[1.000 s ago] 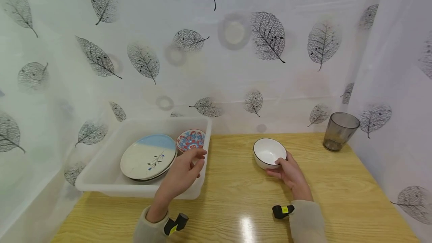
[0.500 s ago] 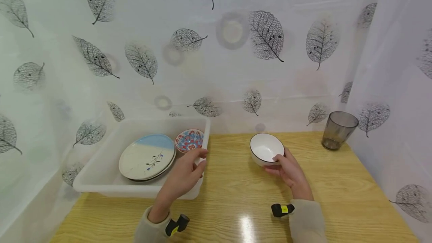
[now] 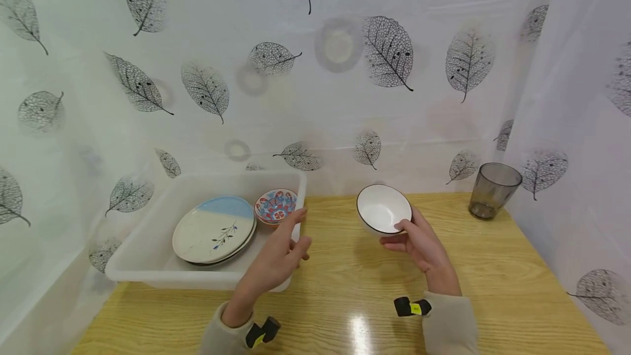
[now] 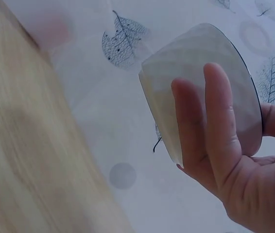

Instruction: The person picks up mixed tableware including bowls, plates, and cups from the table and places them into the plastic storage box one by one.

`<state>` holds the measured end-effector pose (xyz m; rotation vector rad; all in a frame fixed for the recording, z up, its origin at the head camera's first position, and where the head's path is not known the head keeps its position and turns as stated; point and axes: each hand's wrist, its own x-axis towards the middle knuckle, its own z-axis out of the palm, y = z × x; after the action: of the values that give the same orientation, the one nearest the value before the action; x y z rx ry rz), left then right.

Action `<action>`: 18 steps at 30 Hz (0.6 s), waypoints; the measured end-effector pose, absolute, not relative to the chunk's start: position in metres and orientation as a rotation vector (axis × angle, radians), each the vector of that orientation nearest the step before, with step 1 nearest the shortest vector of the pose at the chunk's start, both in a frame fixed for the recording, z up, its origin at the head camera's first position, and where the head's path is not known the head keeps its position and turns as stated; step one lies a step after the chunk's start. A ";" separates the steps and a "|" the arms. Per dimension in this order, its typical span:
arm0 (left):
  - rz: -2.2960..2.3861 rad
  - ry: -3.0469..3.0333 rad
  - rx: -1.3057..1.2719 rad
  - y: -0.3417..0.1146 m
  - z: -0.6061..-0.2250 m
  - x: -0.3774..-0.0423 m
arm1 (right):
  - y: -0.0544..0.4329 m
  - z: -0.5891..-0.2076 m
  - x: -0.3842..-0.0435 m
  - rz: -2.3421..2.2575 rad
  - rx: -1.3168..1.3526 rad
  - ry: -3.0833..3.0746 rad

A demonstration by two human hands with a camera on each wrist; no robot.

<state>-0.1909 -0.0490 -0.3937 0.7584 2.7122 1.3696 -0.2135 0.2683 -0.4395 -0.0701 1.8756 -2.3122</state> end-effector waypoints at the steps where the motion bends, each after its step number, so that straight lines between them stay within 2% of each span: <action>1: 1.382 2.693 0.762 -0.048 -0.394 -0.190 | 0.267 -0.437 -0.212 -2.312 -0.100 1.880; 7: 1.463 2.600 0.792 -0.042 -0.397 -0.190 | 0.258 -0.425 -0.205 -2.261 -0.229 1.947; 18: 1.642 2.438 0.781 -0.027 -0.406 -0.187 | 0.241 -0.407 -0.193 -2.177 -0.311 2.005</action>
<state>-0.1868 -0.0273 -0.4055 0.7808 2.4380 1.6419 -0.1934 0.2409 -0.4068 -0.3113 2.0052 -2.1770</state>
